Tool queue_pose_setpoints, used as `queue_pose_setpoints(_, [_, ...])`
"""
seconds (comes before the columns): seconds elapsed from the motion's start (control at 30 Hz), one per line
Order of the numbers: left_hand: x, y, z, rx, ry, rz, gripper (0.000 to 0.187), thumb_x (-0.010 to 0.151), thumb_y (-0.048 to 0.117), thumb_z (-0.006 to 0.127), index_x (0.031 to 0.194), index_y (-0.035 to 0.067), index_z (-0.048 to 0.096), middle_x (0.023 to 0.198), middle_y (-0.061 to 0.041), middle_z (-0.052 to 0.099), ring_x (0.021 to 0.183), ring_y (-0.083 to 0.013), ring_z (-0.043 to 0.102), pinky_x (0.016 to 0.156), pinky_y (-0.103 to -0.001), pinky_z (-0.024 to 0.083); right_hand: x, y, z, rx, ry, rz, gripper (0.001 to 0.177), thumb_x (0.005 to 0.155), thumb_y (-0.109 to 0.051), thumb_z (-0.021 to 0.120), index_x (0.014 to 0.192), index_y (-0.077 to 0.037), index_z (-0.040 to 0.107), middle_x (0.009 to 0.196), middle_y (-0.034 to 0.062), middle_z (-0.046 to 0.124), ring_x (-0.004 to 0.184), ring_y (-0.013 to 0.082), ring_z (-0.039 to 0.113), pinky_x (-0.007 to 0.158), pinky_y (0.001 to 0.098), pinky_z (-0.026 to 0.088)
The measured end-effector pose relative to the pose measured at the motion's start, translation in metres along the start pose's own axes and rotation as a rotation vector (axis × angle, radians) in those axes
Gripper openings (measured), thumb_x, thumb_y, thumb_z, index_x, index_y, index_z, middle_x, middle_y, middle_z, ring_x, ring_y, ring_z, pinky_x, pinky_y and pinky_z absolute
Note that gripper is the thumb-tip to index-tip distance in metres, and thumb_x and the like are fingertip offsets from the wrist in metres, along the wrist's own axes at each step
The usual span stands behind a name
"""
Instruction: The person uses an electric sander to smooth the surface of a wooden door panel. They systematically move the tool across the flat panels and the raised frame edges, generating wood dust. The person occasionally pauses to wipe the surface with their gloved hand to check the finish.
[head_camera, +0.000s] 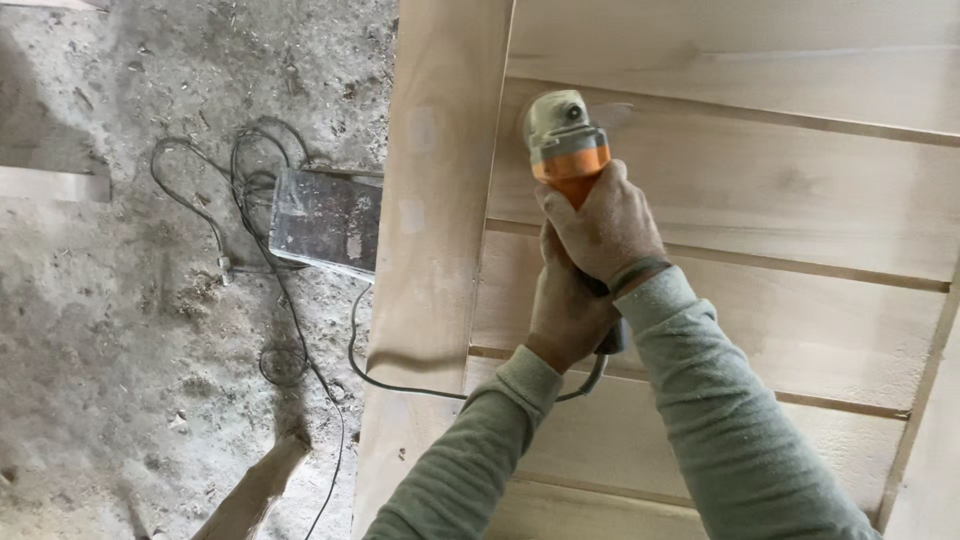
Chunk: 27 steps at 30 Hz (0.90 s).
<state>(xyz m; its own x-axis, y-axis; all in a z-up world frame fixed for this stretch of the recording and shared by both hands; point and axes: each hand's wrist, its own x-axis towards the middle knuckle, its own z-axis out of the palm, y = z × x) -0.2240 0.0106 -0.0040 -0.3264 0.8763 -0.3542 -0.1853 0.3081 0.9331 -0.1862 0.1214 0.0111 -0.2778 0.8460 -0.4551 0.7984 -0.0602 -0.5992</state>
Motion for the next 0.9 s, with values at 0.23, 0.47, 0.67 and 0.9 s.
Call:
queue_pose_setpoints(0.23, [-0.002, 0.002, 0.008, -0.077, 0.048, 0.105, 0.111, 0.08, 0.034, 0.088, 0.155, -0.003, 0.015, 0.13, -0.023, 0.065, 0.113, -0.0309, 0.072, 0.09, -0.04, 0.064, 0.001, 0.0, -0.004, -0.016, -0.038, -0.051, 0.062, 0.09, -0.049, 0.072, 0.107, 0.007, 0.05, 0.093, 0.0308, 0.071, 0.091, 0.047, 0.072, 0.079, 0.0522, 0.058])
queue_pose_setpoints(0.47, [0.0, -0.005, 0.054, -0.125, -0.021, 0.013, 0.11, 0.084, 0.035, 0.082, 0.155, -0.004, 0.009, 0.124, -0.021, 0.068, 0.108, -0.0295, 0.074, 0.089, -0.038, 0.063, 0.002, 0.032, -0.033, -0.073, 0.012, 0.011, 0.066, 0.088, -0.049, 0.073, 0.113, 0.008, 0.051, 0.099, 0.0344, 0.07, 0.097, 0.0508, 0.069, 0.083, 0.0545, 0.057])
queue_pose_setpoints(0.67, [-0.01, -0.003, 0.08, 0.001, -0.024, 0.047, 0.121, 0.082, 0.042, 0.082, 0.16, -0.006, 0.004, 0.131, -0.024, 0.068, 0.114, -0.0344, 0.072, 0.093, -0.044, 0.06, -0.001, 0.071, -0.048, -0.152, 0.036, 0.047, 0.07, 0.089, -0.048, 0.074, 0.122, 0.009, 0.052, 0.106, 0.0362, 0.068, 0.103, 0.0529, 0.067, 0.086, 0.0563, 0.055])
queue_pose_setpoints(0.9, [-0.011, -0.008, 0.098, 0.118, -0.244, -0.08, 0.129, 0.074, 0.044, 0.084, 0.162, -0.005, 0.003, 0.134, -0.029, 0.062, 0.115, -0.0429, 0.068, 0.096, -0.047, 0.059, -0.018, 0.126, -0.07, -0.088, 0.165, 0.136, 0.063, 0.091, -0.039, 0.073, 0.123, 0.012, 0.054, 0.111, 0.0339, 0.068, 0.105, 0.0468, 0.069, 0.088, 0.0521, 0.056])
